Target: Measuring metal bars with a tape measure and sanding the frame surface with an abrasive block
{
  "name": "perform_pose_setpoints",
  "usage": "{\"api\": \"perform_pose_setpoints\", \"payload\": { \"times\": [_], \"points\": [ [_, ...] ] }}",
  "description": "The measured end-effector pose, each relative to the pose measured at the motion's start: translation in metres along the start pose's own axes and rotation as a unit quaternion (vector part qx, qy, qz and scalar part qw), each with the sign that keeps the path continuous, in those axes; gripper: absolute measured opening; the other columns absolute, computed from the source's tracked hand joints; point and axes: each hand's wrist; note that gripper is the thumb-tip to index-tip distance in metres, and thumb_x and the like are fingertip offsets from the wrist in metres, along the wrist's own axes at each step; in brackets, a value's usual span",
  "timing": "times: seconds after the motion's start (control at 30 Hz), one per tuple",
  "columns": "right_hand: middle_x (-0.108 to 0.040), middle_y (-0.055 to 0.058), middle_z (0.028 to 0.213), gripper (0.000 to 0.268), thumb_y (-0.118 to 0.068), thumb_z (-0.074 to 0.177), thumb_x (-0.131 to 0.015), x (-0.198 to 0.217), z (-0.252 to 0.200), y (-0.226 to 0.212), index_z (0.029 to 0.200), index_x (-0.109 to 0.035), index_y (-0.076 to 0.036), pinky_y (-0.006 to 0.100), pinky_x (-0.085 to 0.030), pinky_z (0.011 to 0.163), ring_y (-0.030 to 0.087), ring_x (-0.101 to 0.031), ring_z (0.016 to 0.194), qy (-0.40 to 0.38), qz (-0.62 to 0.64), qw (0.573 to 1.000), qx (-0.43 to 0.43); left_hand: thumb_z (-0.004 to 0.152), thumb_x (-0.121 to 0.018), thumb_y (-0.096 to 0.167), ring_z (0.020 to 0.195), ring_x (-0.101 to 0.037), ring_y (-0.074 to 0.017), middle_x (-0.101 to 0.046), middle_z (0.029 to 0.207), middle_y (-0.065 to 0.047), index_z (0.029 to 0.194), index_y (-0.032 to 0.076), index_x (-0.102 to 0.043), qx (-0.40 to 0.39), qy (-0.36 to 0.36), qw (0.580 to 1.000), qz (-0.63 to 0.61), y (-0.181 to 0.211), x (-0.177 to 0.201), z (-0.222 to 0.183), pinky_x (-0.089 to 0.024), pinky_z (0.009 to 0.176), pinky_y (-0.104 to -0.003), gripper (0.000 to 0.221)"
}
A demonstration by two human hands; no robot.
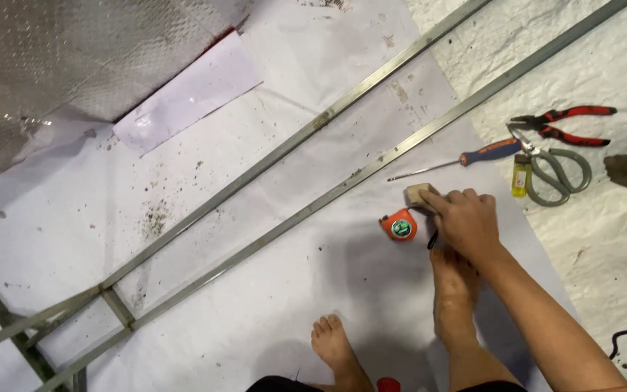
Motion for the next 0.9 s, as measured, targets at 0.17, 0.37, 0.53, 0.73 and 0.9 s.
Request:
{"api": "perform_pose_setpoints", "payload": {
  "times": [0.17,0.37,0.53,0.73,0.9],
  "points": [
    [-0.077,0.006,0.107,0.025,-0.033,0.097,-0.061,-0.002,-0.052,-0.001,0.117,-0.076,-0.037,0.046,-0.058,0.078,0.03,-0.073,0.102,0.004,-0.023,0.997,-0.072,0.076,-0.074,0.029,0.102,-0.058,-0.0208,-0.067,0.103,0.003,0.094,0.021,-0.067,-0.095,-0.011,0.989,-0.112,-0.13,0.134,-0.012,-0.048,0.086,-0.04,0.021],
    [-0.074,0.014,0.111,0.032,-0.016,0.091,-0.068,0.087,-0.075,-0.033,0.12,-0.08,-0.012,0.042,-0.054,0.065,0.032,-0.068,0.085,0.084,0.158,0.979,-0.098,0.079,-0.075,0.058,0.128,-0.059,-0.0223,-0.074,0.117,0.008,0.097,0.026,-0.079,-0.183,0.018,0.946,-0.267,-0.267,0.297,-0.072,-0.046,0.109,-0.044,0.037],
    [-0.074,0.016,0.107,0.033,-0.018,0.092,-0.071,0.143,-0.092,-0.044,0.124,-0.079,-0.015,0.042,-0.054,0.068,0.034,-0.069,0.083,0.178,0.142,0.974,-0.012,0.065,-0.08,0.027,0.123,-0.064,-0.0242,-0.078,0.113,-0.002,0.096,0.013,-0.08,-0.051,0.141,0.907,-0.393,-0.237,0.391,-0.088,-0.046,0.11,-0.045,0.034],
    [-0.071,0.025,0.113,0.042,-0.005,0.085,-0.067,0.194,-0.099,-0.031,0.125,-0.079,-0.002,0.047,-0.053,0.083,0.042,-0.066,0.094,0.23,0.14,0.963,0.008,0.074,-0.074,0.031,0.141,-0.045,-0.0296,-0.063,0.138,-0.004,0.111,0.019,-0.077,-0.06,0.213,0.891,-0.397,-0.245,0.371,-0.125,-0.033,0.117,-0.053,0.039],
    [-0.072,0.028,0.105,0.057,0.004,0.084,-0.064,0.251,-0.107,-0.065,0.139,-0.074,-0.007,0.048,-0.051,0.078,0.042,-0.065,0.085,0.174,0.187,0.966,-0.044,0.078,-0.076,0.04,0.154,-0.022,-0.0351,-0.04,0.16,-0.009,0.133,0.025,-0.067,-0.109,0.227,0.895,-0.369,-0.254,0.329,-0.133,-0.021,0.122,-0.056,0.058]
  ]
}}
Point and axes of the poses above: each hand's wrist, its own z-axis towards the middle knuckle, its own x-axis out of the back of the hand, y = z × x
